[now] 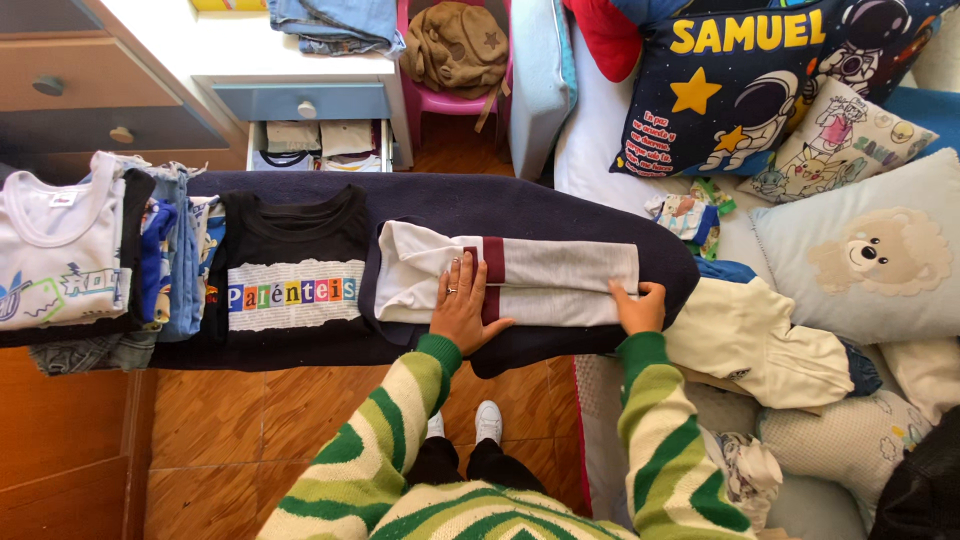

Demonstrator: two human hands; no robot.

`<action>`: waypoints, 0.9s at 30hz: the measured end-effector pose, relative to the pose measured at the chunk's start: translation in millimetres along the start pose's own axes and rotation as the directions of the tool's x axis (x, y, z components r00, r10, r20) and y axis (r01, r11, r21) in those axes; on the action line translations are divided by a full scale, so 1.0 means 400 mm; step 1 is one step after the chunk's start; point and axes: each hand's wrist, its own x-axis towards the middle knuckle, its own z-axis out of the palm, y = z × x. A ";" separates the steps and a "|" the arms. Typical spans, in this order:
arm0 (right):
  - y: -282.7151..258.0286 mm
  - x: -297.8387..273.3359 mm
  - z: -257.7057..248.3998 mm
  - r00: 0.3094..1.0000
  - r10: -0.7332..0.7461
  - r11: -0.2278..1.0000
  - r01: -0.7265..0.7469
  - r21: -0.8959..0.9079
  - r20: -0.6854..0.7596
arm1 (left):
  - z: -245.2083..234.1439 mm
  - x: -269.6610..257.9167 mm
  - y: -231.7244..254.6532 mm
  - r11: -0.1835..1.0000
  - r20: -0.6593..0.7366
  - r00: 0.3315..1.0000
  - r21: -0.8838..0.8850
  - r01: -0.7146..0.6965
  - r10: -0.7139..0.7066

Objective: The person folds several clothing items including a black shirt, a white t-shirt, and a white polo shirt on an ironing board, stacking them on the side.

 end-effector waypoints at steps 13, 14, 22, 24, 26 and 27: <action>-0.348 -0.255 -0.007 0.928 -0.358 0.626 0.156 0.764 0.104 | 0.019 -0.011 -0.040 0.986 0.031 0.998 -0.156 0.058 -0.054; -0.398 -0.304 -0.009 0.896 -0.432 0.616 0.207 0.760 0.106 | 0.030 -0.012 -0.055 0.925 -0.016 0.993 -0.365 0.105 -0.119; -0.612 -0.548 0.031 0.712 -0.663 0.685 0.452 0.572 0.231 | -0.066 0.051 -0.199 -0.455 0.533 0.702 -0.830 0.323 -0.473; -0.626 -0.578 0.062 0.653 -0.701 0.678 0.485 0.552 0.288 | -0.167 0.067 -0.204 -0.524 0.674 0.649 -0.717 0.460 -0.352; -0.632 -0.603 0.094 0.612 -0.730 0.664 0.531 0.526 0.303 | -0.174 0.072 -0.218 -0.542 0.692 0.651 -0.693 0.476 -0.313; -0.634 -0.615 0.109 0.573 -0.754 0.649 0.576 0.497 0.320 | -0.177 0.074 -0.224 -0.561 0.710 0.651 -0.665 0.493 -0.270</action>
